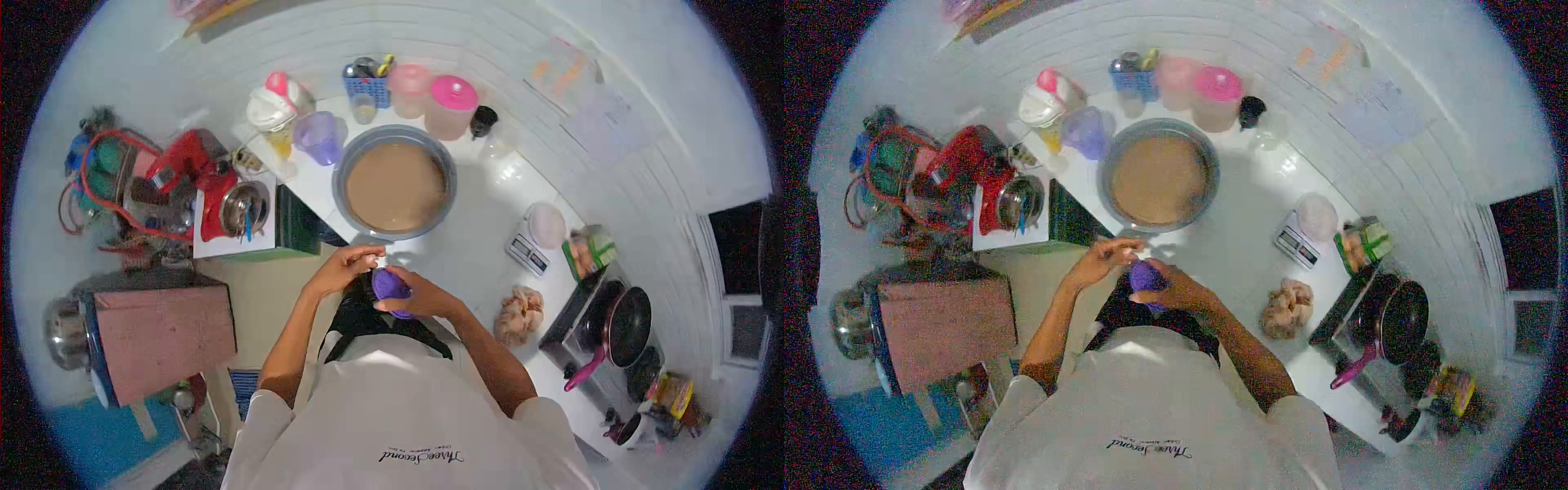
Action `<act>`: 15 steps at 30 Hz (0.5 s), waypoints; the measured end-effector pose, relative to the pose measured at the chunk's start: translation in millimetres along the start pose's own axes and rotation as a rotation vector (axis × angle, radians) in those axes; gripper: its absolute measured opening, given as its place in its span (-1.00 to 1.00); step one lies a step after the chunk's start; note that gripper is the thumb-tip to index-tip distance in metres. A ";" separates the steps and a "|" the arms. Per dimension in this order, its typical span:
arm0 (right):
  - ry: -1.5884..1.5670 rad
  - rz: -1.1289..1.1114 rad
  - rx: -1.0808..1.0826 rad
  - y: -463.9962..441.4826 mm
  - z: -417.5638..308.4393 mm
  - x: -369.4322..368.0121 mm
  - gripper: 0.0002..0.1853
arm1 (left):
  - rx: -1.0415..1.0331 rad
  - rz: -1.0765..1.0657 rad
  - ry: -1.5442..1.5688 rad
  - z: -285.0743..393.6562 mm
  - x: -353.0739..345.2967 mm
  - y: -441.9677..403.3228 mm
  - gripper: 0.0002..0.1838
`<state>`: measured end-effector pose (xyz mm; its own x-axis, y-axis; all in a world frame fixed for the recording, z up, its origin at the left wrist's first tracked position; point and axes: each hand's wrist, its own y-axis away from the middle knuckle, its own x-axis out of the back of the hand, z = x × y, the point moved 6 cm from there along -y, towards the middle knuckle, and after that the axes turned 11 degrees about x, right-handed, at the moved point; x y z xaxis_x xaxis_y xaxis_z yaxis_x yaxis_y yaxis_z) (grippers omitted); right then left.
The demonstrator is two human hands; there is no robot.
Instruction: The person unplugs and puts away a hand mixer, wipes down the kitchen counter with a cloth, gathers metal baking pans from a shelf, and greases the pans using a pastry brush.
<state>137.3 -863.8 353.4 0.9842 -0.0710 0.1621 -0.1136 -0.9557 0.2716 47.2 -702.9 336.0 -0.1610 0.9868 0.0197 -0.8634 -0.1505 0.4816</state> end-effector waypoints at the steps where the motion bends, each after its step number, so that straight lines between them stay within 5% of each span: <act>1: -0.080 -0.015 -0.005 -11.2 -14.2 -7.2 0.09 | 0.038 0.040 0.008 -1.2 11.7 11.3 -0.54; 5: -0.279 -0.105 0.165 -97.1 18.5 -46.9 0.09 | -0.002 0.218 0.231 -25.3 63.9 30.9 -0.51; 15: -0.443 -0.111 0.000 -210.8 -60.9 -32.5 -0.16 | -0.073 0.333 0.305 -20.9 205.8 15.3 -0.64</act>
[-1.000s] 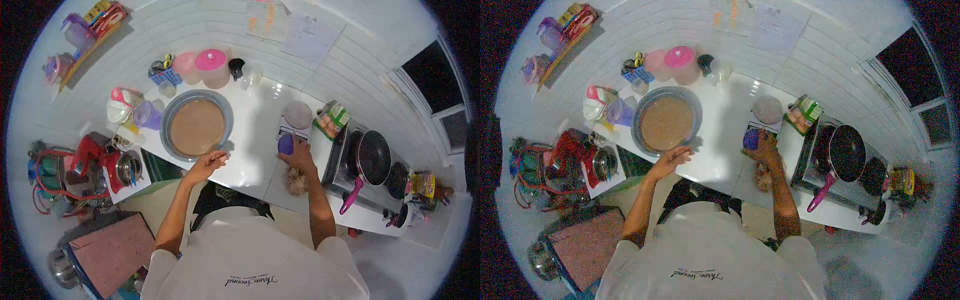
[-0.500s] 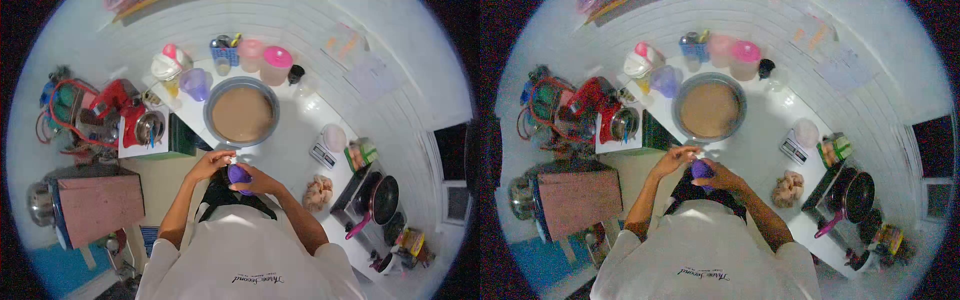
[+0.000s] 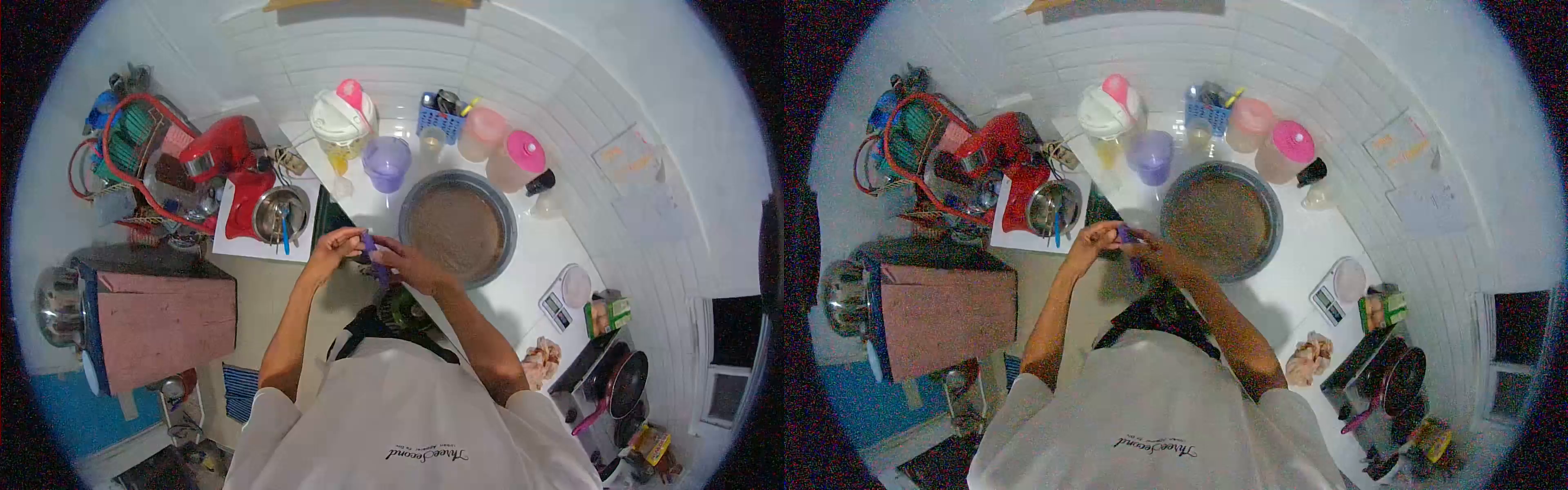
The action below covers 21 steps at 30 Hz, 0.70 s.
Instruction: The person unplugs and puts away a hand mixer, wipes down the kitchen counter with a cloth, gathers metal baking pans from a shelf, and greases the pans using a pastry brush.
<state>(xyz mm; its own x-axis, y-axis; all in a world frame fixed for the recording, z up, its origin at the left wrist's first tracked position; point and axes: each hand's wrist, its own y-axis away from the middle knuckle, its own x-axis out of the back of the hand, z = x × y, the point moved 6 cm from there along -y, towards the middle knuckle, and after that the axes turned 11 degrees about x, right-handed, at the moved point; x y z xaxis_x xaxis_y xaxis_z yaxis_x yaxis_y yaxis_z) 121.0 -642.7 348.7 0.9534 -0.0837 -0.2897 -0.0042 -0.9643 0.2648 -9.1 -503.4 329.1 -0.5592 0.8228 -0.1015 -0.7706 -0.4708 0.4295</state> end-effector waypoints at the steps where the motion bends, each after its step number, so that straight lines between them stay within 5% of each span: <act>1: -0.007 0.007 0.002 -13.7 -6.5 0.8 -0.18 | -0.004 0.011 0.015 7.7 8.4 -9.1 -0.66; 7: -0.488 0.119 0.053 -88.6 -31.6 22.4 -0.28 | -0.106 0.141 -0.117 54.4 53.2 -76.4 -0.72; 13: -0.041 0.759 0.193 -113.5 -60.0 84.1 -0.35 | -0.075 0.258 -0.100 65.5 75.2 -143.9 -0.65; 16: 0.245 0.876 0.511 -136.7 -27.5 131.6 -0.55 | -0.107 0.292 -0.106 64.8 73.6 -173.6 -0.65; 19: 0.786 1.067 0.519 -136.3 -33.7 145.2 -0.58 | -0.120 0.327 -0.153 65.0 69.8 -196.3 -0.64; 21: 0.881 1.078 0.480 -147.4 -25.3 157.4 -0.59 | -0.176 0.380 -0.239 62.3 70.8 -211.1 -0.64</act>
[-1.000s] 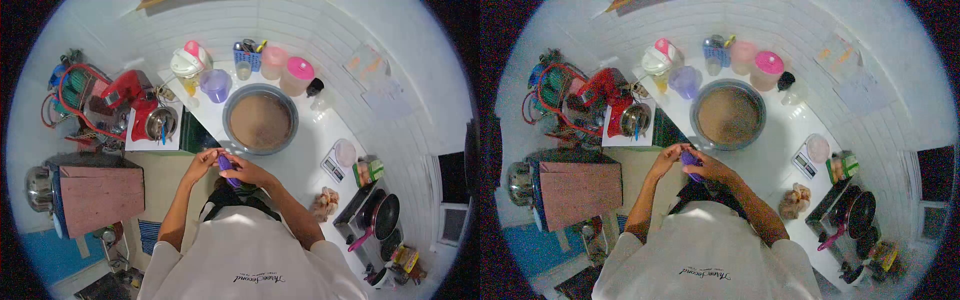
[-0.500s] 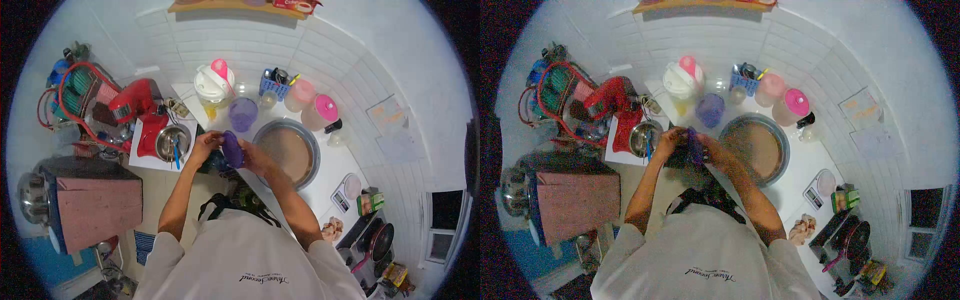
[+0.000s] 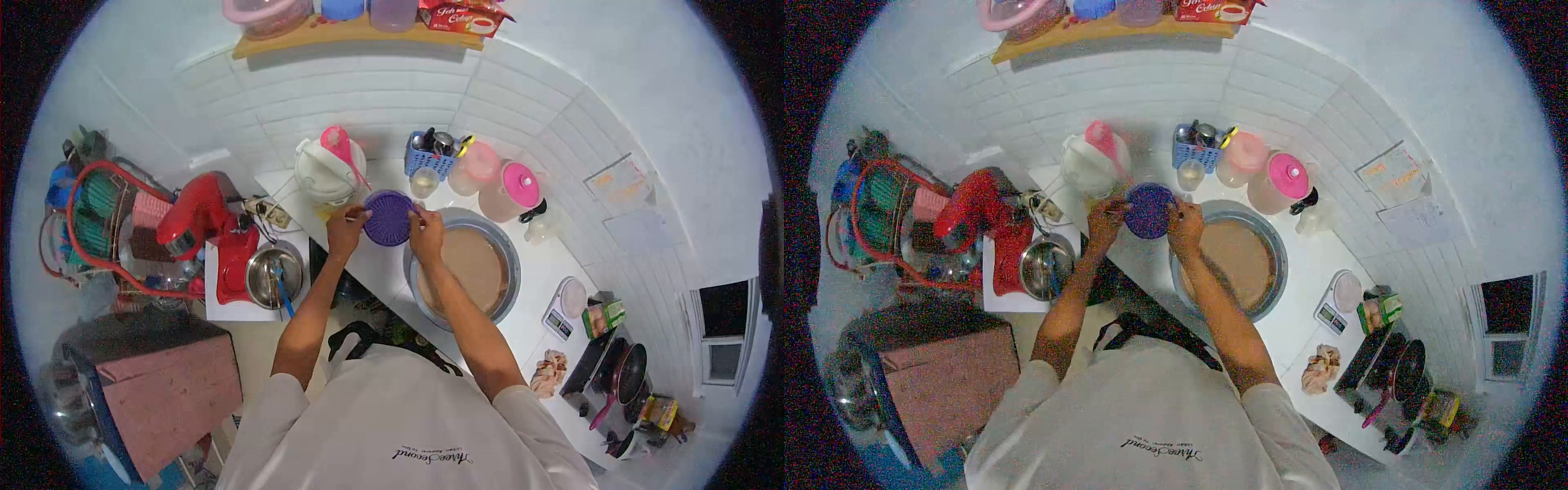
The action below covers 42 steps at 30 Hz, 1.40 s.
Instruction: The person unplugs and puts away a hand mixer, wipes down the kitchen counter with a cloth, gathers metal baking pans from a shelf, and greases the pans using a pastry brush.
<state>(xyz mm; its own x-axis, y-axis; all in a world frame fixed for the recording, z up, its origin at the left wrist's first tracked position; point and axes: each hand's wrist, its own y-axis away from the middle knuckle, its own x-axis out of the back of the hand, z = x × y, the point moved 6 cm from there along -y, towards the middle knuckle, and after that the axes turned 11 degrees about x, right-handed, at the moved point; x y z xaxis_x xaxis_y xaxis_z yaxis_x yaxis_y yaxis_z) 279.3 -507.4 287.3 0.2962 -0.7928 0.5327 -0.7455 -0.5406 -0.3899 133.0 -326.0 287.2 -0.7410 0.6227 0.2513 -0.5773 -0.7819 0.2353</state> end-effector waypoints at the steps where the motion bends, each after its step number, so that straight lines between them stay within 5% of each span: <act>1: 0.045 -0.008 0.009 -3.1 3.6 -3.8 -0.59 | -0.064 0.039 -0.067 -2.9 -2.9 -5.6 -0.64; 8: 0.231 0.033 0.162 -17.6 -9.1 -11.3 -0.70 | -0.217 0.176 -0.160 1.8 -3.7 -15.1 -0.65; 10: 0.212 0.069 0.203 -17.9 -6.6 -15.3 -0.69 | 0.048 0.031 0.065 -12.8 -10.8 -18.0 -0.63; 11: 0.165 0.078 0.176 -19.3 -2.4 -18.8 -0.69 | 0.181 -0.040 0.178 -19.7 -15.4 -18.4 -0.61; 17: 0.175 0.031 0.038 -30.1 -6.5 -24.5 -0.64 | -0.238 0.119 -0.138 -22.3 -29.8 -14.3 -0.57; 23: 0.197 0.027 -0.147 -27.8 9.3 -39.2 -0.61 | -0.278 0.206 -0.137 -0.5 -32.5 -5.9 -0.66; 37: 0.098 0.011 -0.271 -38.3 12.1 -35.4 -0.58 | -0.129 0.155 0.066 -11.0 -40.1 -27.1 -0.59; 39: 0.064 -0.062 -0.349 -27.5 68.1 -58.2 -0.50 | -0.137 0.181 0.084 -10.4 -42.2 -30.8 -0.57; 42: -0.253 -0.040 -0.561 -17.1 39.6 -44.4 -0.44 | -0.055 0.154 0.195 -40.4 -44.2 -48.3 -0.56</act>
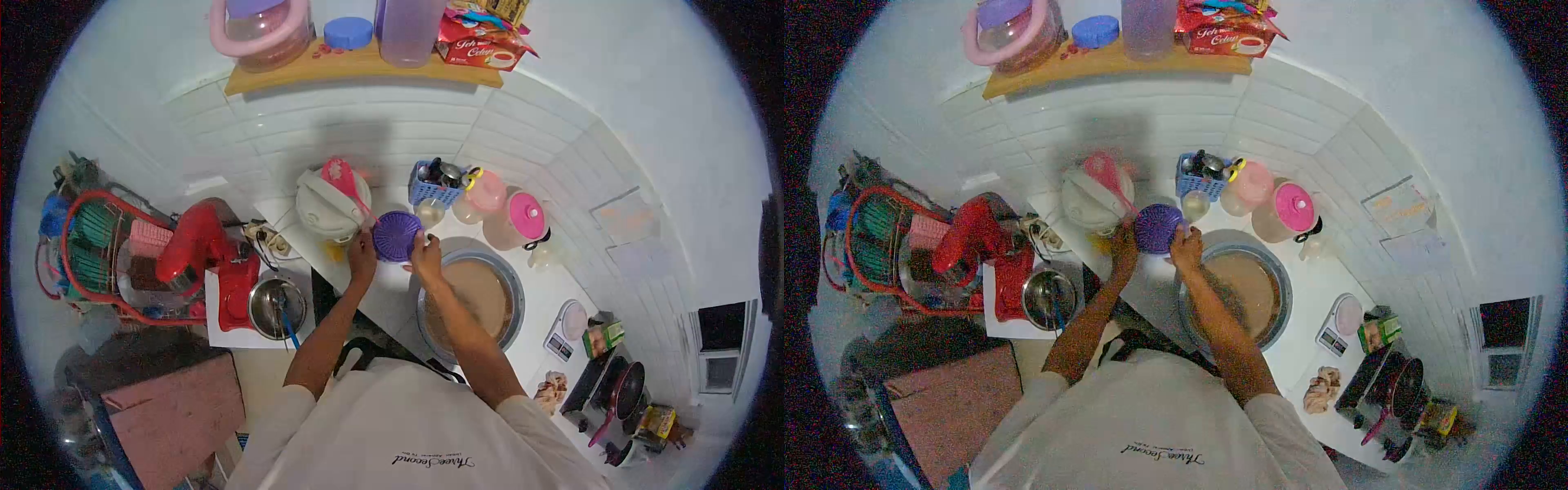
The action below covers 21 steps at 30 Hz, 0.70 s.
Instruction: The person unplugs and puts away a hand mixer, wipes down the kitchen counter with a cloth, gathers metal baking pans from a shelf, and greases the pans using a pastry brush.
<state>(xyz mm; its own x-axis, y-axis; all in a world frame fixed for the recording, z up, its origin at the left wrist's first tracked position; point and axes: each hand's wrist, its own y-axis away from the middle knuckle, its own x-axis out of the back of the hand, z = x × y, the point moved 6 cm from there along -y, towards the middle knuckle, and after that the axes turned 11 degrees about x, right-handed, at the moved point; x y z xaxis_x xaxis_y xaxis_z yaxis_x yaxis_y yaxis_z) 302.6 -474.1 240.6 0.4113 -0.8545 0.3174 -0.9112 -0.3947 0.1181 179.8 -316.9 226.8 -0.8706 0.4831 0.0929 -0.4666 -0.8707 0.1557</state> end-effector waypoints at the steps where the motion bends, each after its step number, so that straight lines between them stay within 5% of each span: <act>1: -0.154 -0.005 -0.083 18.0 -16.8 2.3 -0.40 | 0.111 -0.046 0.092 -23.5 0.1 -5.2 -0.56; 5: -0.523 0.023 -0.228 31.3 -5.6 -4.9 -0.45 | 0.205 -0.168 0.169 8.8 7.6 22.8 -0.54; 21: -0.632 0.159 -0.229 -56.5 -5.6 -55.3 -0.44 | 0.267 -0.188 0.295 -19.4 81.9 57.6 -0.61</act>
<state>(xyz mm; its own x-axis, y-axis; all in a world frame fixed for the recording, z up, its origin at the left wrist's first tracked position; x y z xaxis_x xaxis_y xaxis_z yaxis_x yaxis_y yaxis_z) 331.2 -402.7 221.6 0.1442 -0.9564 -0.2540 -0.9151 -0.2266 0.3335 78.6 -329.3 224.3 -0.8001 0.5500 -0.2396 -0.5978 -0.6975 0.3952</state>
